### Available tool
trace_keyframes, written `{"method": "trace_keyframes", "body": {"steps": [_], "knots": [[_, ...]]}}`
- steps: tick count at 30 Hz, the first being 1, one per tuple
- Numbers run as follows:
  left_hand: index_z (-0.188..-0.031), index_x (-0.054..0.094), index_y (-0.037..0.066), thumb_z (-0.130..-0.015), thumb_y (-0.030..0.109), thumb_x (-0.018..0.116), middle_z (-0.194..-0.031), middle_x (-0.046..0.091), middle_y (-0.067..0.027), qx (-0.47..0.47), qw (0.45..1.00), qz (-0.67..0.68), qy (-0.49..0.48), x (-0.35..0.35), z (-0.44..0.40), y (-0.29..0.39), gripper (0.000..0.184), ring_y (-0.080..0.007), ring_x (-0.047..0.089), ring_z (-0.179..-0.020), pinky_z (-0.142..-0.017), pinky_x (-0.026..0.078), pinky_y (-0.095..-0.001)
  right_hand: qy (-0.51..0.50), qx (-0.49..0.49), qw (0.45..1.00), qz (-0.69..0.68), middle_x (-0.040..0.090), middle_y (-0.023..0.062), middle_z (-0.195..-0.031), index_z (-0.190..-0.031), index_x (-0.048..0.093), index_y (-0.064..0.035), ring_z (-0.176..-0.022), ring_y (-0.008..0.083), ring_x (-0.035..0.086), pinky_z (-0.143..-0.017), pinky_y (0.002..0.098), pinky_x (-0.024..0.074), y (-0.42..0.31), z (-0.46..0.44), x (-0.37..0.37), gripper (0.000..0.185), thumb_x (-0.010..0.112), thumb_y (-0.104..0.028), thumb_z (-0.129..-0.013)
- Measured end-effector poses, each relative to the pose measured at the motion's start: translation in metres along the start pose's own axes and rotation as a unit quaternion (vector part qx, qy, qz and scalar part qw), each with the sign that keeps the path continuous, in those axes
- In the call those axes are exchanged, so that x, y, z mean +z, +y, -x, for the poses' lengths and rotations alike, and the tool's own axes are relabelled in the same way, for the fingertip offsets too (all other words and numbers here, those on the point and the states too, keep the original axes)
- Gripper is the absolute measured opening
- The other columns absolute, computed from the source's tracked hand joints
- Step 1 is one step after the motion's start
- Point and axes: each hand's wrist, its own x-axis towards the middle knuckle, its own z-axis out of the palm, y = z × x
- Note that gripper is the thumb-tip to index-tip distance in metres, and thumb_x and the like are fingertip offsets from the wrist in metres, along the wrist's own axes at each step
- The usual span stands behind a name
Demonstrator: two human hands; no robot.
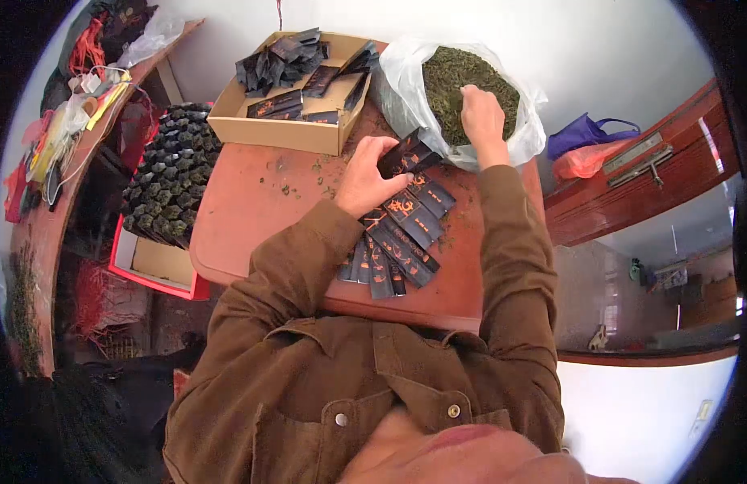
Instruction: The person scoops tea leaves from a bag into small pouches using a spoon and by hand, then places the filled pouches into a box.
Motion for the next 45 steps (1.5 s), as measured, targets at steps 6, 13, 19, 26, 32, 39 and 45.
{"method": "trace_keyframes", "body": {"steps": [6,13,19,26,32,39,45], "knots": [[-0.111,0.056,0.001,-0.069,0.018,0.080,-0.106,0.053,-0.0133,-0.004,1.000,0.009,0.004,0.001,0.000,-0.002,0.051,-0.0292,0.057,-0.102,-0.092,0.047,-0.0375,0.063,-0.039,0.997,0.018,0.066,0.0182,-0.083,-0.086,0.059,-0.0061,-0.080,0.0394,0.064,-0.068,0.0510,0.0516,0.018,-0.016,-0.020,0.014,0.048,-0.013,-0.091],[-0.111,0.056,0.001,-0.070,0.018,0.079,-0.106,0.053,-0.0136,-0.001,1.000,0.006,-0.001,0.002,-0.001,-0.002,0.050,-0.0292,0.056,-0.101,-0.091,0.046,-0.0372,-0.051,-0.031,0.994,0.089,0.066,0.0231,-0.076,-0.084,0.056,-0.0010,-0.072,0.0410,0.067,-0.066,0.0494,0.0545,0.040,-0.003,-0.008,0.014,0.047,-0.011,-0.089],[-0.111,0.056,0.000,-0.070,0.017,0.079,-0.106,0.053,-0.0141,0.005,1.000,0.008,0.000,0.001,0.001,0.000,0.050,-0.0285,0.055,-0.103,-0.092,0.045,-0.0369,-0.035,0.023,0.999,-0.014,0.065,0.0281,-0.081,-0.088,0.055,0.0001,-0.077,0.0474,0.063,-0.070,0.0549,0.0507,0.021,0.012,-0.026,0.023,0.042,-0.018,-0.095],[-0.114,0.055,0.001,-0.071,0.014,0.081,-0.107,0.053,-0.0100,0.003,1.000,-0.017,-0.002,-0.001,-0.001,0.000,0.052,-0.0229,0.057,-0.102,-0.092,0.046,-0.0341,0.052,0.081,0.995,-0.028,0.065,0.0282,-0.085,-0.094,0.060,-0.0011,-0.082,0.0479,0.063,-0.073,0.0551,0.0495,0.039,0.022,-0.044,0.025,0.043,-0.020,-0.095],[-0.115,0.054,0.001,-0.071,0.013,0.080,-0.108,0.052,-0.0106,0.008,1.000,-0.024,-0.005,-0.001,-0.001,-0.001,0.052,-0.0227,0.057,-0.103,-0.093,0.046,-0.0345,-0.033,0.143,0.979,-0.141,0.067,0.0226,-0.075,-0.081,0.060,-0.0006,-0.077,0.0386,0.067,-0.074,0.0460,0.0531,0.013,0.040,-0.018,0.025,0.049,-0.019,-0.093],[-0.115,0.054,0.001,-0.071,0.013,0.081,-0.108,0.053,-0.0112,0.005,1.000,-0.008,0.000,0.000,-0.001,-0.006,0.053,-0.0235,0.057,-0.102,-0.093,0.046,-0.0351,0.015,0.341,0.866,-0.365,0.068,0.0111,-0.066,-0.091,0.061,0.0018,-0.054,0.0162,0.064,-0.053,0.0302,0.0500,0.013,0.040,-0.027,0.022,0.048,-0.016,-0.092],[-0.115,0.055,0.002,-0.071,0.015,0.081,-0.107,0.053,-0.0114,-0.003,1.000,-0.012,-0.001,-0.003,0.000,0.004,0.053,-0.0248,0.057,-0.102,-0.093,0.046,-0.0357,0.015,0.385,0.754,-0.531,0.067,0.0141,-0.069,-0.098,0.059,0.0041,-0.049,0.0123,0.055,-0.043,0.0247,0.0414,0.024,0.047,-0.036,0.023,0.045,-0.014,-0.093]]}}
